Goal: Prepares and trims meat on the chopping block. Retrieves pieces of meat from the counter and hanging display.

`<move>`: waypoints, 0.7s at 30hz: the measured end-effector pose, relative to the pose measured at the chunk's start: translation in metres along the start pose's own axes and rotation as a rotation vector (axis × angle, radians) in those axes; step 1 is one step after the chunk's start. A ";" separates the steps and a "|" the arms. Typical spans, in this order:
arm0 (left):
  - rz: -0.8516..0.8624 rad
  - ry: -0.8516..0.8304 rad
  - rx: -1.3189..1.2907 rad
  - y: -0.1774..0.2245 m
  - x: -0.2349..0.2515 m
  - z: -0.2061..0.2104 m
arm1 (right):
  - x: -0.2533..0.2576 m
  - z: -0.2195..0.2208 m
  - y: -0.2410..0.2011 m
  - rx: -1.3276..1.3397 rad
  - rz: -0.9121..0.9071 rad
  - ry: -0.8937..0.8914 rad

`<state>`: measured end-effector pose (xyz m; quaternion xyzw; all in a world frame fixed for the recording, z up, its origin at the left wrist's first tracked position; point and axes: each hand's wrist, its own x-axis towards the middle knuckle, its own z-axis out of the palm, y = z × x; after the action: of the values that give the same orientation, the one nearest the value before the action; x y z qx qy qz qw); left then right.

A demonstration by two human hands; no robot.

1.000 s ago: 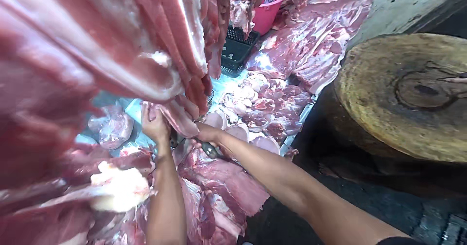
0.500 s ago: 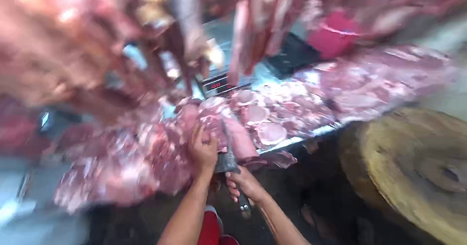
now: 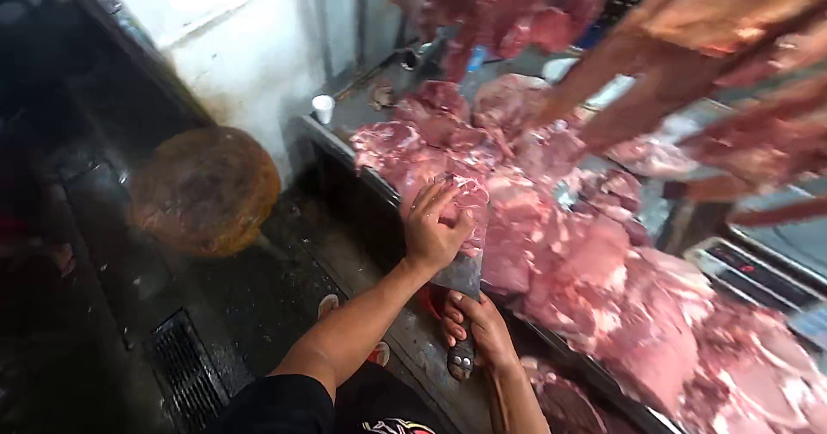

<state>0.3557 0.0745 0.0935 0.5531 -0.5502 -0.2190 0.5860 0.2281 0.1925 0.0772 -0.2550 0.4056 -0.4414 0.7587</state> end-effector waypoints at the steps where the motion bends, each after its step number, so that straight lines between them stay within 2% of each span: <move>1: -0.009 0.059 0.022 -0.009 0.013 -0.029 | 0.016 0.022 0.005 -0.034 0.031 -0.053; 8: -0.010 0.369 0.201 -0.099 0.098 -0.260 | 0.136 0.218 0.070 -0.221 0.253 -0.355; 12: -0.158 0.459 0.271 -0.147 0.137 -0.405 | 0.204 0.346 0.123 -0.305 0.348 -0.499; 15: -0.180 0.602 0.267 -0.204 0.177 -0.497 | 0.267 0.419 0.149 -0.625 0.298 -0.526; 16: -0.201 0.601 0.300 -0.234 0.183 -0.524 | 0.285 0.432 0.158 -0.789 0.250 -0.488; 18: -0.369 0.392 0.450 -0.289 0.179 -0.578 | 0.311 0.439 0.176 -1.103 0.195 -0.345; 20: -0.547 0.163 0.566 -0.324 0.168 -0.624 | 0.329 0.429 0.188 -1.298 0.227 -0.212; 21: -0.601 0.134 0.597 -0.333 0.155 -0.640 | 0.333 0.421 0.190 -1.374 0.263 -0.178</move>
<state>1.0867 0.1038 -0.0013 0.8473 -0.3645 -0.1749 0.3445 0.7640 0.0040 0.0337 -0.6603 0.5565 0.0326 0.5032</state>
